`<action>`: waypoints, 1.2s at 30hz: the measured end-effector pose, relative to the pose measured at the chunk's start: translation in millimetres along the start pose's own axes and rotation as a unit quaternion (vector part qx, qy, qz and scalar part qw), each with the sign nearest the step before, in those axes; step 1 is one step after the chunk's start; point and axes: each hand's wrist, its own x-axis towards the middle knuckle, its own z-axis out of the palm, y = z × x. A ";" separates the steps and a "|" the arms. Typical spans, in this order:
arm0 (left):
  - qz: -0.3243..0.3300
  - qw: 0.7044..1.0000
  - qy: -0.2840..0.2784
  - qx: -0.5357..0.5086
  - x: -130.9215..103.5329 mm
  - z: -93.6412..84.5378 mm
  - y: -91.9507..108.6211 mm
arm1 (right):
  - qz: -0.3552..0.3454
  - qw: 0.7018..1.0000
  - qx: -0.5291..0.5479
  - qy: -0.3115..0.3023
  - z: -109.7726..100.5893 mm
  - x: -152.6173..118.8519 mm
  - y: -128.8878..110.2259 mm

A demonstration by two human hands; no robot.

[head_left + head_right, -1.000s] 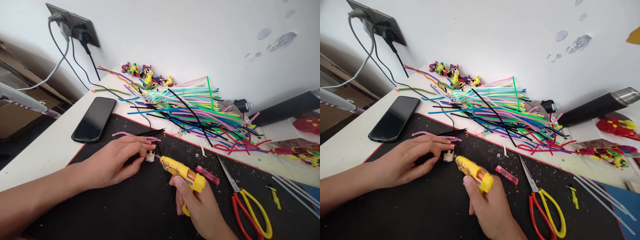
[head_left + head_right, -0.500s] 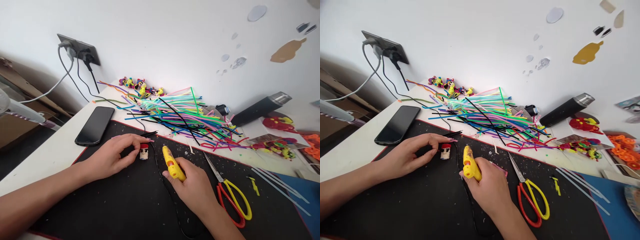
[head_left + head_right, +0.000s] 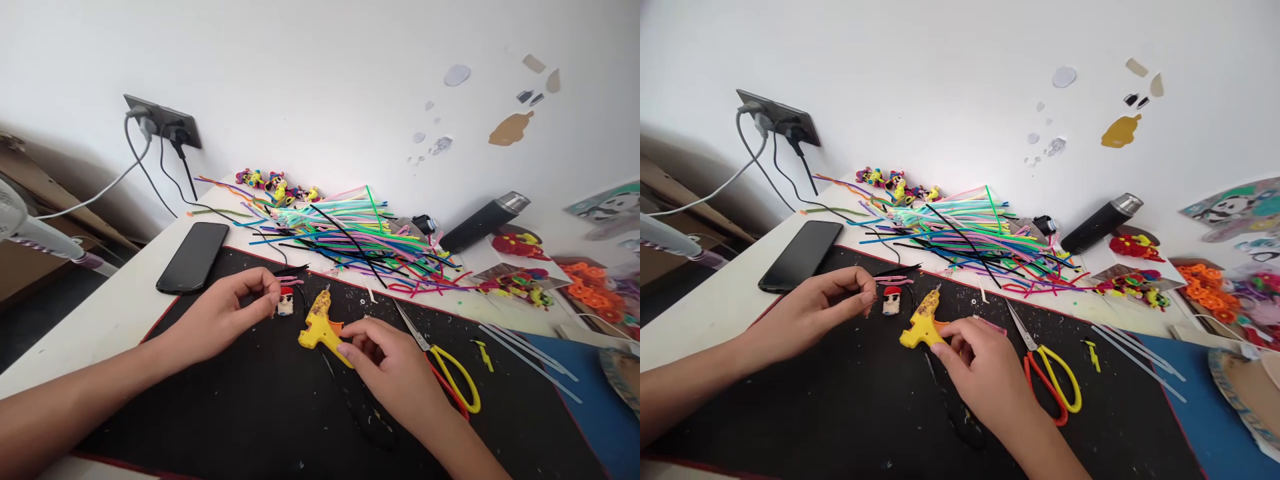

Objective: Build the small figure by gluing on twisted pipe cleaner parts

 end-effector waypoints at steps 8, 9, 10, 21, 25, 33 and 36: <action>0.036 0.998 -0.034 0.023 -16.4 18.9 15.2 | 0.001 0.975 0.223 -0.017 27.8 13.2 -33.9; 0.037 0.998 -0.036 0.027 -18.7 20.0 17.0 | -0.006 0.973 0.229 -0.017 30.2 14.9 -36.1; 0.038 0.998 -0.038 0.033 -20.9 20.7 18.7 | -0.010 0.972 0.235 -0.018 32.1 16.0 -37.6; 0.009 0.997 -0.042 0.059 -23.5 23.3 17.4 | 0.005 0.963 0.267 -0.037 42.0 17.1 -35.6; 0.005 0.997 -0.051 0.057 -22.0 26.8 13.1 | 0.011 0.962 0.271 -0.041 43.8 18.5 -35.1; 0.043 0.996 -0.019 0.071 -17.7 12.9 4.2 | 0.029 0.949 0.311 -0.034 38.0 17.9 -26.6; 0.101 0.974 0.038 0.198 -10.3 1.5 -10.8 | 0.046 0.939 0.340 -0.037 34.7 15.8 -18.8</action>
